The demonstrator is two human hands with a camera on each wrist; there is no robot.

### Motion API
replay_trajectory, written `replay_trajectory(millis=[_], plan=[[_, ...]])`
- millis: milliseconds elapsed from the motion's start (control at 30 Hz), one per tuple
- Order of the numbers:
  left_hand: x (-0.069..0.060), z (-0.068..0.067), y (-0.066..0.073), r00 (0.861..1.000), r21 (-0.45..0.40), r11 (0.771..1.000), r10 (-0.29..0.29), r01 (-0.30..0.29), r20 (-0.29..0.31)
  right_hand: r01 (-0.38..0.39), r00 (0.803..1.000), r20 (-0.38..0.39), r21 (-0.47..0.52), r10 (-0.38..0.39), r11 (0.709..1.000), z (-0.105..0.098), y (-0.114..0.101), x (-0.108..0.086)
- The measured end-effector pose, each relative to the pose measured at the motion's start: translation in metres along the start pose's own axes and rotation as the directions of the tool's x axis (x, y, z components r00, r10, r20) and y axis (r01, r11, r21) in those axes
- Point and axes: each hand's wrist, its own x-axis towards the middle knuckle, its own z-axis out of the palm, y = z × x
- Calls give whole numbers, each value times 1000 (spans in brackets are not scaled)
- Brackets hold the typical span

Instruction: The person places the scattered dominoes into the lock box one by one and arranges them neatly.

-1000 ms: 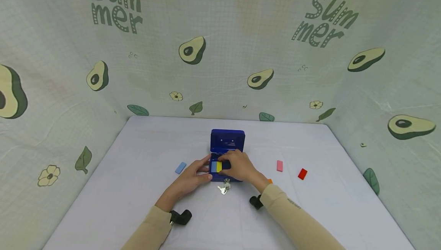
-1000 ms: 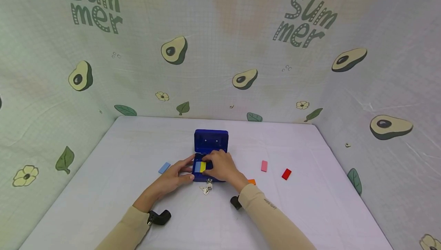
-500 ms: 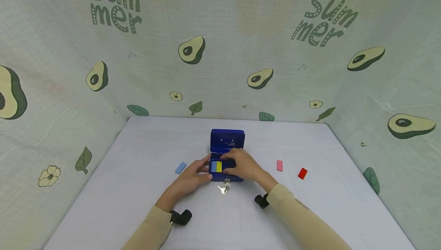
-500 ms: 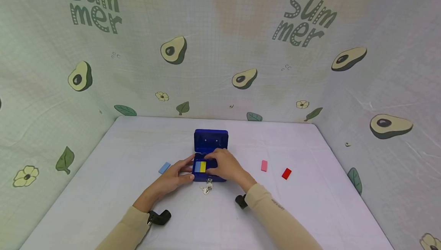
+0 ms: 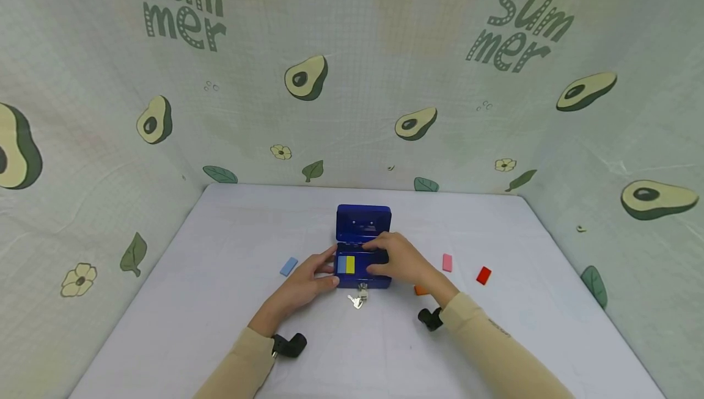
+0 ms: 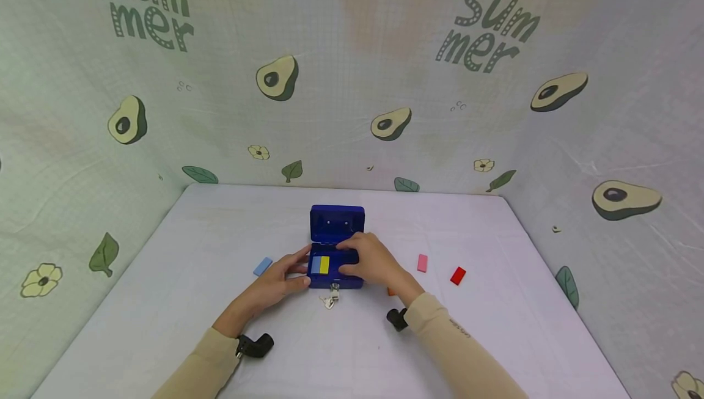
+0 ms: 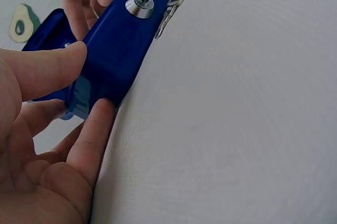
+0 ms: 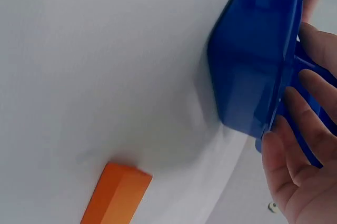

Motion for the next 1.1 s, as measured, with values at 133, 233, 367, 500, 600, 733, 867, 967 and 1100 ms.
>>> replay_trajectory(millis=[133,233,367,500,600,733,867,967,1100], plan=[[0,1,1,1000,2,1000,-3,3,-3,-11,1000,-14,23,12,1000,-7,5,-6],[0,1,0,1000,5,1000,-3,3,-8,-25,999,-21,43,26,999,-13,10,-12],[0,1,0,1000,2,1000,-3,3,-13,-8,999,-39,44,10,999,-22,19,-20],[1,1,0,1000,-3,1000,0,0,-11,1,998,-60,24,0,1000,-31,32,-28],[0,1,0,1000,-1,1000,2,-2,-7,-27,997,-75,12,28,1000,-35,45,-35],[0,1,1,1000,-1,1000,-3,3,-5,-66,993,-101,-4,65,998,-41,61,-44],[0,1,1,1000,2,1000,-4,4,-6,-84,989,-121,-1,83,996,-46,75,-53],[0,1,0,1000,7,1000,2,-2,-5,-91,987,-132,3,90,996,-49,84,-59],[1,0,-1,1000,1,1000,8,-8,0,-107,984,-142,-10,104,994,-52,94,-66]])
